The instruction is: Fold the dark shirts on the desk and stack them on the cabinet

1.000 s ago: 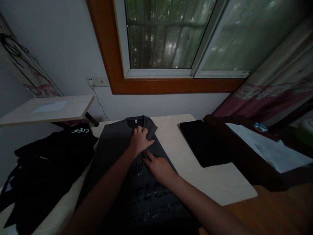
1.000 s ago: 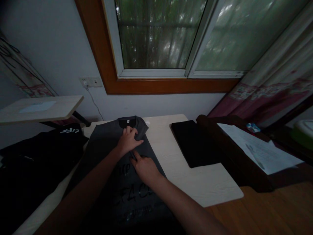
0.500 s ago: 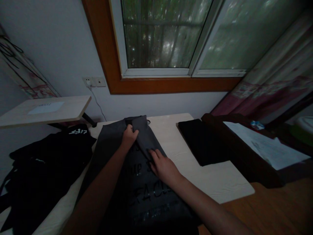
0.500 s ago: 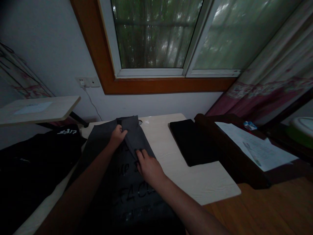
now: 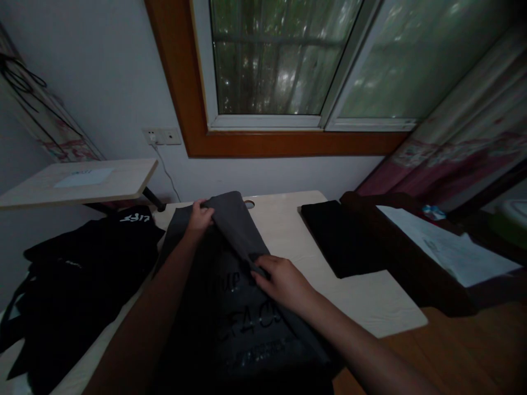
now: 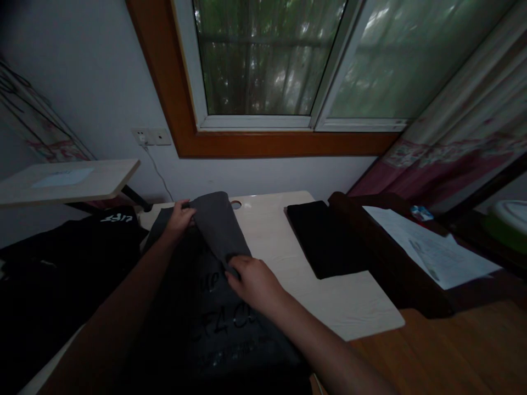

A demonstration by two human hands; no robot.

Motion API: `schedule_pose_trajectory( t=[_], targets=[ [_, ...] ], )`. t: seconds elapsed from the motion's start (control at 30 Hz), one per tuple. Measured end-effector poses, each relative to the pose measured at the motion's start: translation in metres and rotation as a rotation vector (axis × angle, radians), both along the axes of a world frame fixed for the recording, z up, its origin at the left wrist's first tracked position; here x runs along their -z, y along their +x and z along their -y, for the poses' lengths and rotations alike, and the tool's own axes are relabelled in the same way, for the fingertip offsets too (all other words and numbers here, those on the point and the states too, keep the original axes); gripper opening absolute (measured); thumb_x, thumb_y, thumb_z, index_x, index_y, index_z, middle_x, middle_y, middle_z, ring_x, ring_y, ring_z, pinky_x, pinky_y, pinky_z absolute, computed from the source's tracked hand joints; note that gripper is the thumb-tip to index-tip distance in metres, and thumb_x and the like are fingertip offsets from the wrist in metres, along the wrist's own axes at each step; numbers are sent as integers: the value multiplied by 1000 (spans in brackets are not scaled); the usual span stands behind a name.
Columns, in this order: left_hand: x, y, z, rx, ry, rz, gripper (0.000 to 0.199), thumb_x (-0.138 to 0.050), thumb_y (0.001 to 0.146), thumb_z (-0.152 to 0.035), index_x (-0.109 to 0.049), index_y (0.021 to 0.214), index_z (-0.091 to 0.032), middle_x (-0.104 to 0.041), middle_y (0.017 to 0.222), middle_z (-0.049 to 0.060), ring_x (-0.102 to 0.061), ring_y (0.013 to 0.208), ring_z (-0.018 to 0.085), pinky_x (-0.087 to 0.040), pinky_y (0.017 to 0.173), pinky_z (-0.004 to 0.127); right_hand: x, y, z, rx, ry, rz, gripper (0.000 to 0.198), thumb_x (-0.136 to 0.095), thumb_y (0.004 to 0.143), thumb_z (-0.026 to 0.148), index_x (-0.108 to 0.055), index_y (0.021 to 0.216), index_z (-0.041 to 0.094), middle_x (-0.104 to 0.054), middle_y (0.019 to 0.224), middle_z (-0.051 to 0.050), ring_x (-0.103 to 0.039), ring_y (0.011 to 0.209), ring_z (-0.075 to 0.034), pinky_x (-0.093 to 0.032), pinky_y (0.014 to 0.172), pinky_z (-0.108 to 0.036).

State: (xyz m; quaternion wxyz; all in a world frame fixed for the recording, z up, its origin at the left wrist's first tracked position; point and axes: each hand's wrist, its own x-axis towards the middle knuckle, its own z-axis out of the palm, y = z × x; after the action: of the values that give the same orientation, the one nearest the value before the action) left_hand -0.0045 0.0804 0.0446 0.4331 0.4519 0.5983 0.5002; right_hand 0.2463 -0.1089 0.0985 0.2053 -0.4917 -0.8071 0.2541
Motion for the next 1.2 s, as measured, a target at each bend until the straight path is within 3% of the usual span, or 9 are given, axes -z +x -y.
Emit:
schedule_pose_trajectory(
  t=[0.07,0.2,0.33,0.47,0.67,0.77,1.0,1.1,1.2],
  targets=[
    [-18,-11,-1,32,77,-30,62,-64,77,-27,-44,136,-24,-60,82,-3,-61,68,13,-51,62,24,-8,-11,1,-5,15,-42,9,-60,93,20,-69,95,20,-72,93,-5,-69,87,-18,-51,79,-28],
    [-51,-41,-3,129,223,-202,45,-65,78,-32,-61,122,-21,-48,69,-7,-49,55,9,-41,54,21,-21,-41,1,-67,23,-142,18,-65,91,21,-73,107,18,-75,98,-7,-69,87,-18,-52,79,-29],
    [-62,-75,-6,187,234,-233,46,-66,76,-35,-65,119,-20,-43,66,-7,-44,54,10,-35,52,21,-18,-76,-4,-187,-43,-234,35,-72,86,22,-73,121,18,-76,105,-7,-71,90,-18,-53,81,-27],
    [-43,-110,-5,229,83,-174,57,-70,70,-39,-62,124,-21,-46,68,-7,-45,56,10,-34,53,21,10,-108,-17,-295,-177,-265,46,-75,85,29,-70,130,21,-77,108,-6,-72,95,-19,-53,84,-28],
    [-1,-139,0,247,-31,-172,62,-74,63,-41,-60,120,-20,-52,70,-6,-48,57,11,-36,55,22,57,-138,-24,-283,-433,-317,47,-79,82,31,-72,128,24,-78,107,-5,-73,94,-21,-54,81,-29],
    [4,-142,-1,232,21,-160,62,-75,64,-42,-61,120,-19,-53,71,-6,-50,60,11,-37,57,22,56,-144,-19,-237,-448,-388,44,-78,82,28,-73,126,25,-78,106,-4,-72,93,-19,-54,81,-28],
    [-6,-155,-25,143,96,-175,70,-72,68,-40,-55,133,-21,-62,84,-1,-57,66,14,-41,59,24,23,-164,-16,-179,-333,-516,40,-78,83,28,-74,123,27,-75,107,-2,-69,95,-16,-52,87,-28],
    [3,-164,-34,155,76,-221,69,-71,67,-39,-56,131,-20,-64,83,-1,-58,66,15,-42,61,25,31,-180,-18,-186,-321,-479,42,-77,84,29,-73,126,26,-75,108,-2,-69,97,-16,-52,89,-27],
    [16,-170,-34,150,61,-239,67,-71,65,-38,-57,128,-18,-65,81,-1,-58,64,15,-43,61,26,53,-194,-20,-233,-356,-402,44,-76,84,26,-72,128,26,-76,113,-3,-71,101,-18,-53,92,-28]
  ],
)
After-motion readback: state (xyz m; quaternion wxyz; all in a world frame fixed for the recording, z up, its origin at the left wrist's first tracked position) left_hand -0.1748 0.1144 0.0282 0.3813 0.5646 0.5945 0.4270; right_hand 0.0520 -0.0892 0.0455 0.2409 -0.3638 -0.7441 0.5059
